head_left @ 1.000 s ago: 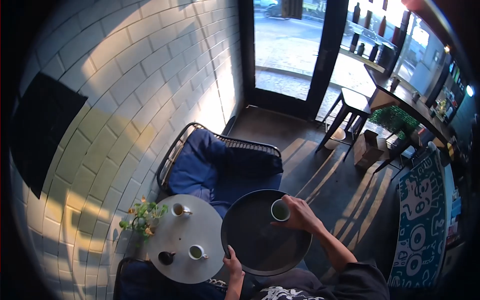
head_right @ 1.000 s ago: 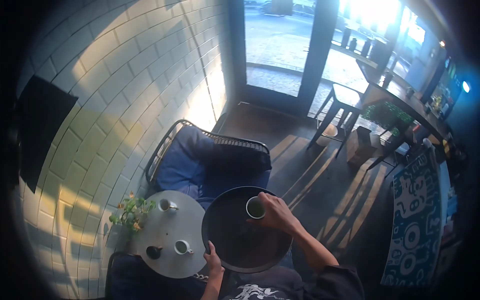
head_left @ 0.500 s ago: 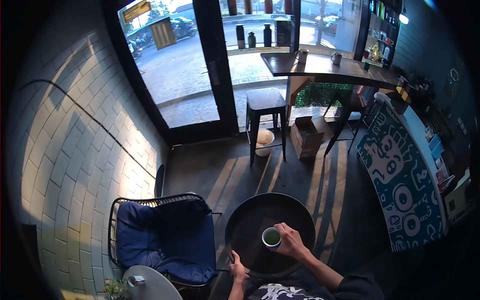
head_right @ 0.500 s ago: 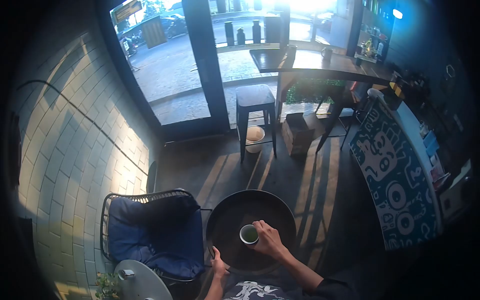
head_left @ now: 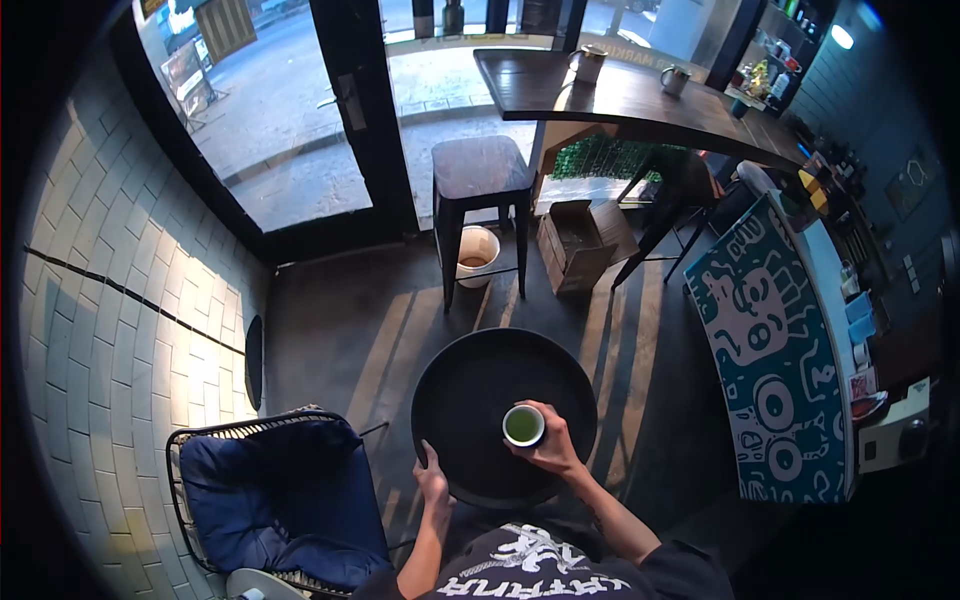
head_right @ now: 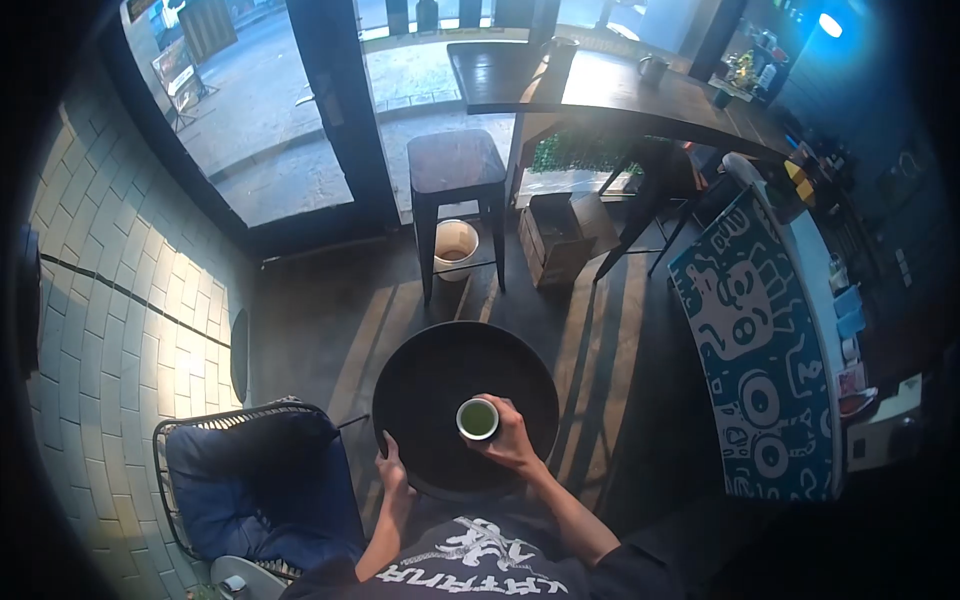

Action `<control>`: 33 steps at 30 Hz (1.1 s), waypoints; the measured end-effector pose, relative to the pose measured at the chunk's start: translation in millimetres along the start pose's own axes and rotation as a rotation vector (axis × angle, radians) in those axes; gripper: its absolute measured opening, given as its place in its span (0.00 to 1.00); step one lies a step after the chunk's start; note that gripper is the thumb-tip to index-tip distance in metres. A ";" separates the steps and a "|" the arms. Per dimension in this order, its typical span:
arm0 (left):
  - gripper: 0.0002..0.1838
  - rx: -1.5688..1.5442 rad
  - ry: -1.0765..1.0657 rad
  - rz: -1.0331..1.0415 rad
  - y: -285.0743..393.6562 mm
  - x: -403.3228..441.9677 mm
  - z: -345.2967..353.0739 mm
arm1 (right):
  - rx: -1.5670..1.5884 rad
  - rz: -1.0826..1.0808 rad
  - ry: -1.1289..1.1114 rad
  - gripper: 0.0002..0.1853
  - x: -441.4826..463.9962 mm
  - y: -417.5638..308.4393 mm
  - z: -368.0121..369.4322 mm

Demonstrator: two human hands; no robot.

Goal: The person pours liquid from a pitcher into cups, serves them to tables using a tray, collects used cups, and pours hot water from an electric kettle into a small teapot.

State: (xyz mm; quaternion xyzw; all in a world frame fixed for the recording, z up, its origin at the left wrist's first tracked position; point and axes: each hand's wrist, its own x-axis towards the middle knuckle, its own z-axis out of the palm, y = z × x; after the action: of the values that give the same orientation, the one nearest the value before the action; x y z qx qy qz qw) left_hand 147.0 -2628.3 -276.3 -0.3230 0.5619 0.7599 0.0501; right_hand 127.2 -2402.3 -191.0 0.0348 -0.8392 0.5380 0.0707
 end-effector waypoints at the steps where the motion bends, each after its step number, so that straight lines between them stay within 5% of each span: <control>1: 0.29 -0.006 0.023 -0.015 10.4 16.0 9.8 | -0.008 0.026 0.012 0.30 20.6 6.8 1.1; 11: 0.31 0.055 0.347 -0.193 45.5 150.2 18.4 | -0.063 0.154 0.047 0.29 248.3 93.2 -7.4; 18: 0.29 0.023 0.568 -0.244 -12.5 185.1 8.1 | -0.042 0.311 0.010 0.24 370.6 276.1 51.8; 21: 0.37 -0.183 0.482 -0.301 -29.4 183.8 37.0 | -0.003 0.442 0.031 0.24 413.1 365.1 88.4; 25: 0.34 -0.203 0.634 -0.411 -71.8 192.4 72.0 | -0.050 0.331 0.039 0.27 475.0 475.2 129.8; 31: 0.42 -0.232 0.824 -0.684 -100.5 212.3 130.5 | -0.318 0.631 0.024 0.31 550.1 594.6 171.5; 33: 0.46 -0.267 0.830 -0.709 -106.7 216.8 143.9 | -0.540 0.510 -0.001 0.37 566.4 629.9 177.0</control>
State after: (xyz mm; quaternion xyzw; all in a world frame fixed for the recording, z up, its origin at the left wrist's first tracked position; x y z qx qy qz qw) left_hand -39.1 -2524.1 -459.6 -0.7676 0.2903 0.5703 0.0357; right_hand -531.1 -2289.4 -741.1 -0.1948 -0.9327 0.2976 -0.0595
